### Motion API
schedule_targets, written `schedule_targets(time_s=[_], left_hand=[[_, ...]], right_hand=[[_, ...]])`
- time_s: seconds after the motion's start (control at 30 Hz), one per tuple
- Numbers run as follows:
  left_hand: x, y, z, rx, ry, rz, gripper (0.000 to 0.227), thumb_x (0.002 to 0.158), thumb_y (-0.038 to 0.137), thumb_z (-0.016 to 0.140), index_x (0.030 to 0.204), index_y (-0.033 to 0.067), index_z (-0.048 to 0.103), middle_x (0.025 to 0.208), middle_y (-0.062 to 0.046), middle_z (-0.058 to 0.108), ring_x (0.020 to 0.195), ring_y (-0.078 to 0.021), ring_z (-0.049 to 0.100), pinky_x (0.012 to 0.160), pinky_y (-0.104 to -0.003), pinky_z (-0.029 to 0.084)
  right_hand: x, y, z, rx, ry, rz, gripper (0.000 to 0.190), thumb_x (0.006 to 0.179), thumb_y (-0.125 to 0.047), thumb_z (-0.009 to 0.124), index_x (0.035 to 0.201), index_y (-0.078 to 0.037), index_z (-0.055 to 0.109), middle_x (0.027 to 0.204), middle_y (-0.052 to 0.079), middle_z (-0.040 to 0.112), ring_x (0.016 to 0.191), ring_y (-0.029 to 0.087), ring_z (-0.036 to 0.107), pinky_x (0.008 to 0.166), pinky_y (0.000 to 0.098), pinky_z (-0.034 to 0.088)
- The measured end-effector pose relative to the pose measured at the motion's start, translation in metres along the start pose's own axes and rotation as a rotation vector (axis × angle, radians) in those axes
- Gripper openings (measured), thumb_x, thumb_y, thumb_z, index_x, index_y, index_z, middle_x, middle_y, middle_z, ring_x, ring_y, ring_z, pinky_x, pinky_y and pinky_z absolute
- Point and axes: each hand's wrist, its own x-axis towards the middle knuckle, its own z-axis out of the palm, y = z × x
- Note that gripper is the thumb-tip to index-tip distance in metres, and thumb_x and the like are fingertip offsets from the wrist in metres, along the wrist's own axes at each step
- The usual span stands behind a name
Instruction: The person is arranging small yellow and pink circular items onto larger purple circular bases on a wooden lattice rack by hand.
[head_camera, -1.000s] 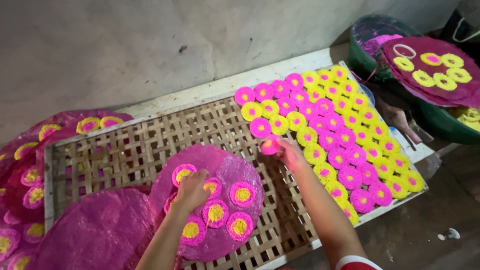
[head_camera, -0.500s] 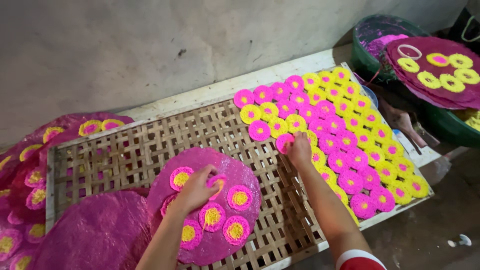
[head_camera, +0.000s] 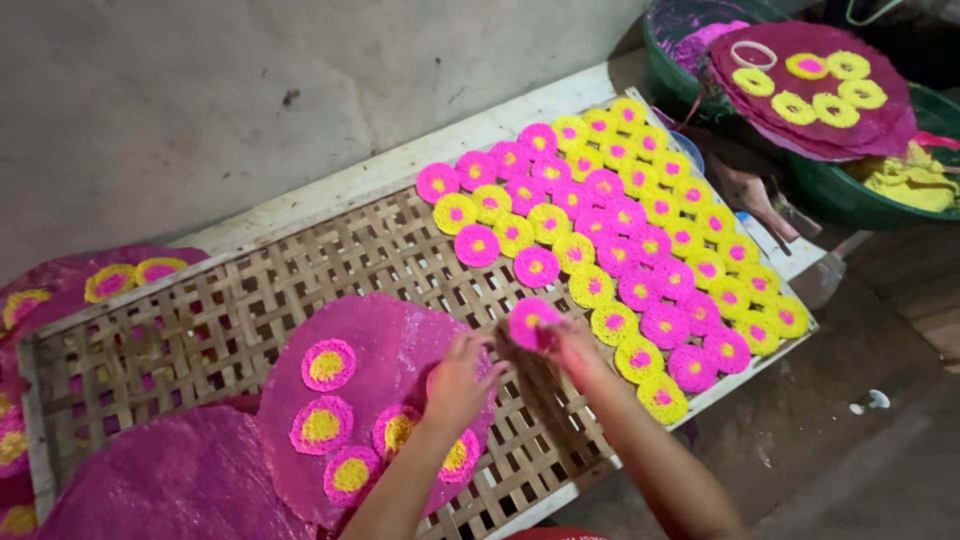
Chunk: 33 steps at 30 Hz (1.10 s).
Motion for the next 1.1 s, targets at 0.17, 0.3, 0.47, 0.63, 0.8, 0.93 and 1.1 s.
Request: schedule_targets(time_s=[0.17,0.3,0.47,0.63,0.8,0.93,1.1], left_hand=[[-0.026,-0.054,-0.005,0.203,0.093,0.027,0.054,0.082,0.017,0.077,0.129,0.0011,0.056,0.127,-0.019,0.057,0.119,-0.0395,0.055,0.102,-0.046,0.046],[-0.028,-0.084,0.003,0.213,0.125,0.021,0.052,0.083,0.016,0.073,0.129,-0.0009,0.055,0.126,-0.021,0.058,0.118,-0.0391,0.055,0.103,-0.045,0.046],[-0.023,-0.099,0.011,0.272,0.090,-0.088,0.038,0.087,0.019,0.072,0.116,-0.0008,0.057,0.116,-0.022,0.061,0.113,-0.0384,0.059,0.100,-0.047,0.048],[-0.020,-0.069,0.005,0.047,-0.074,-0.277,0.021,0.094,0.018,0.065,0.110,0.0051,0.060,0.099,-0.015,0.070,0.088,-0.0279,0.072,0.080,-0.042,0.059],[-0.030,0.002,0.011,-0.247,-0.061,-0.133,0.024,0.092,0.021,0.074,0.109,0.0077,0.063,0.100,-0.011,0.072,0.086,-0.0224,0.073,0.075,-0.033,0.061],[-0.043,0.019,0.004,-0.351,-0.281,-0.292,0.032,0.093,0.022,0.071,0.123,0.0163,0.060,0.124,-0.007,0.063,0.103,-0.0187,0.068,0.089,-0.030,0.061],[-0.048,-0.082,-0.071,0.044,0.238,-0.511,0.046,0.094,0.037,0.066,0.132,0.0106,0.060,0.128,-0.010,0.063,0.109,-0.0237,0.066,0.096,-0.044,0.057]], right_hand=[[0.049,-0.020,-0.032,-0.527,0.160,-0.337,0.036,0.093,-0.024,0.074,0.120,-0.001,0.069,0.115,0.021,0.072,0.105,0.033,0.067,0.087,0.0401,0.053],[0.044,-0.035,-0.026,-1.110,0.294,-0.623,0.031,0.088,-0.019,0.073,0.115,-0.004,0.071,0.109,0.026,0.068,0.103,0.043,0.065,0.088,0.0488,0.052],[0.013,-0.056,-0.004,-1.227,0.417,-0.779,0.038,0.085,-0.017,0.074,0.115,0.003,0.064,0.107,0.028,0.063,0.102,0.047,0.060,0.087,0.0539,0.050],[-0.047,-0.061,0.025,-1.223,0.612,-1.066,0.041,0.087,-0.013,0.070,0.122,0.005,0.062,0.110,0.032,0.063,0.100,0.048,0.059,0.084,0.0534,0.049],[-0.116,-0.021,0.050,0.106,-0.350,0.171,0.045,0.099,-0.035,0.064,0.120,0.004,0.073,0.109,0.019,0.074,0.098,0.028,0.066,0.092,0.0400,0.054],[-0.120,0.007,0.028,0.110,-0.205,0.121,0.037,0.093,-0.023,0.063,0.120,0.001,0.071,0.113,0.014,0.075,0.107,0.021,0.070,0.097,0.0344,0.057],[-0.057,0.006,-0.037,0.009,0.109,-0.077,0.034,0.092,-0.008,0.067,0.125,-0.004,0.070,0.112,0.013,0.072,0.101,0.023,0.067,0.092,0.0366,0.056]])
